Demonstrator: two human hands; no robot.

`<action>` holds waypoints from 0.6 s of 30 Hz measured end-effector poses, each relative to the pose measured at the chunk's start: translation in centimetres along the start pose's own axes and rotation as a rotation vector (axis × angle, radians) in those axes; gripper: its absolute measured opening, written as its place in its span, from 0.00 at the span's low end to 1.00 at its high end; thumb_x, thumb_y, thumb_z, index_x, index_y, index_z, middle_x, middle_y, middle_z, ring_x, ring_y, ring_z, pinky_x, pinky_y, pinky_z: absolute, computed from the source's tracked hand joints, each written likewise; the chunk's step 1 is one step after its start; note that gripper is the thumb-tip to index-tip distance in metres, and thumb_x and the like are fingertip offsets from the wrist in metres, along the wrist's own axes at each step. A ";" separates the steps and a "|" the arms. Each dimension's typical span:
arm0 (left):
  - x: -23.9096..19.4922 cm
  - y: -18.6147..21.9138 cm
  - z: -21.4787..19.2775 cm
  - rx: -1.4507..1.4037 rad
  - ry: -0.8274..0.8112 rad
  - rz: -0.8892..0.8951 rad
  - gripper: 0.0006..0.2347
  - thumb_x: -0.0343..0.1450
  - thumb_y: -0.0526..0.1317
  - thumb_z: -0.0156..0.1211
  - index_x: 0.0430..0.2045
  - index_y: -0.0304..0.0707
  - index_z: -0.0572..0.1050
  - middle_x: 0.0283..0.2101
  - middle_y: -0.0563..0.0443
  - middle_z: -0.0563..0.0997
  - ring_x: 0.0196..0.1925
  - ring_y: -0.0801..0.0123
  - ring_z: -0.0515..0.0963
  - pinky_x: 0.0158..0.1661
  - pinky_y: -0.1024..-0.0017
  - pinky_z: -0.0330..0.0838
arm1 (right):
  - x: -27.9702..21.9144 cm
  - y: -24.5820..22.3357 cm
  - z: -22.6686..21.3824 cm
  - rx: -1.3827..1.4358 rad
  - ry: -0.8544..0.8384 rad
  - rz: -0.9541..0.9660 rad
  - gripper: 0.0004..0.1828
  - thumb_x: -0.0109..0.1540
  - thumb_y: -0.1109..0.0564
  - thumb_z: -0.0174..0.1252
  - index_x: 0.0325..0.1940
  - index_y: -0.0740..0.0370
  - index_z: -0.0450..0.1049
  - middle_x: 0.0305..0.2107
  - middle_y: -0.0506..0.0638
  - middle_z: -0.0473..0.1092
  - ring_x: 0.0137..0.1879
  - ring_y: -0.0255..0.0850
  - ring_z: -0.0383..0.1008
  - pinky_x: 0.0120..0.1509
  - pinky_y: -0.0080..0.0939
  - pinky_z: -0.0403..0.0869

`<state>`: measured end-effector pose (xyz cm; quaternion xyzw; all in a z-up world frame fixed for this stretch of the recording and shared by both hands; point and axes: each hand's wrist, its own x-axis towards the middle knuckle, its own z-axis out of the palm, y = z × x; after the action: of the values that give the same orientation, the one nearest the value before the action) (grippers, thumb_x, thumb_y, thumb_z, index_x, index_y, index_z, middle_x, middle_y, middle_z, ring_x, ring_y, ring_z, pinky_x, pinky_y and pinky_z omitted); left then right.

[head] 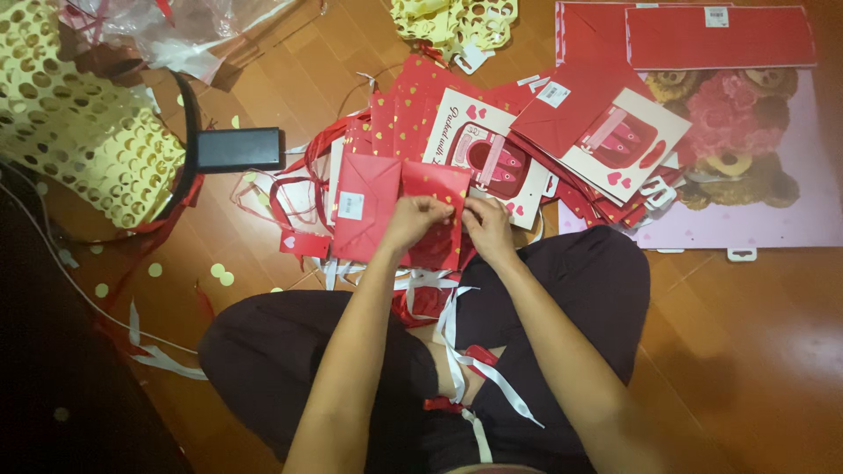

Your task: The person sits on the floor and assembles small red gift boxes by inserting red inserts into white frames and tying red ribbons around them. The person handles multiple boxes one at a time, placing finished units into a growing stack.

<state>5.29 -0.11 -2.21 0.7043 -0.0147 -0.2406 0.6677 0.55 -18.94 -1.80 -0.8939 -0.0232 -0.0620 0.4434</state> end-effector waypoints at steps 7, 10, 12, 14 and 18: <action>-0.5 -0.5 -0.6 -0.598 -0.079 -0.373 0.13 0.74 0.45 0.61 0.39 0.31 0.83 0.32 0.50 0.85 0.33 0.73 0.83 0.40 0.74 0.78 | 0.1 1.0 0.3 0.128 0.044 0.123 0.08 0.63 0.61 0.56 0.45 0.65 0.75 0.37 0.57 0.75 0.43 0.51 0.76 0.49 0.47 0.73; -1.0 1.0 -0.7 -0.536 -0.090 -0.379 0.13 0.74 0.46 0.61 0.40 0.33 0.82 0.32 0.50 0.85 0.33 0.71 0.82 0.40 0.73 0.78 | 0.3 0.9 0.2 0.157 0.056 0.162 0.09 0.63 0.61 0.55 0.47 0.63 0.76 0.34 0.57 0.75 0.39 0.47 0.77 0.45 0.45 0.73; -1.3 2.0 -0.9 -0.593 -0.124 -0.337 0.12 0.75 0.45 0.62 0.40 0.34 0.83 0.34 0.51 0.84 0.37 0.70 0.82 0.43 0.71 0.77 | 0.4 0.9 0.2 0.144 0.066 0.145 0.10 0.63 0.61 0.55 0.47 0.63 0.76 0.34 0.57 0.75 0.38 0.46 0.77 0.44 0.45 0.73; -1.8 2.8 -1.3 -0.674 -0.165 -0.268 0.11 0.75 0.45 0.61 0.38 0.35 0.82 0.37 0.51 0.85 0.41 0.68 0.82 0.47 0.68 0.77 | 0.3 0.9 0.2 0.112 0.058 0.128 0.09 0.64 0.61 0.56 0.48 0.62 0.76 0.34 0.57 0.76 0.38 0.46 0.77 0.44 0.45 0.73; -1.9 3.4 -1.8 -0.867 -0.165 -0.195 0.12 0.76 0.47 0.58 0.39 0.37 0.79 0.41 0.50 0.85 0.49 0.60 0.84 0.54 0.62 0.75 | 0.4 0.8 0.2 0.150 0.052 0.196 0.11 0.65 0.61 0.54 0.50 0.62 0.76 0.34 0.57 0.76 0.37 0.46 0.78 0.43 0.45 0.73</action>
<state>5.24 1.88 1.61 0.3363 0.1007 -0.3416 0.8718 1.06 -19.29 -2.46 -0.8543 0.0710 -0.0397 0.5134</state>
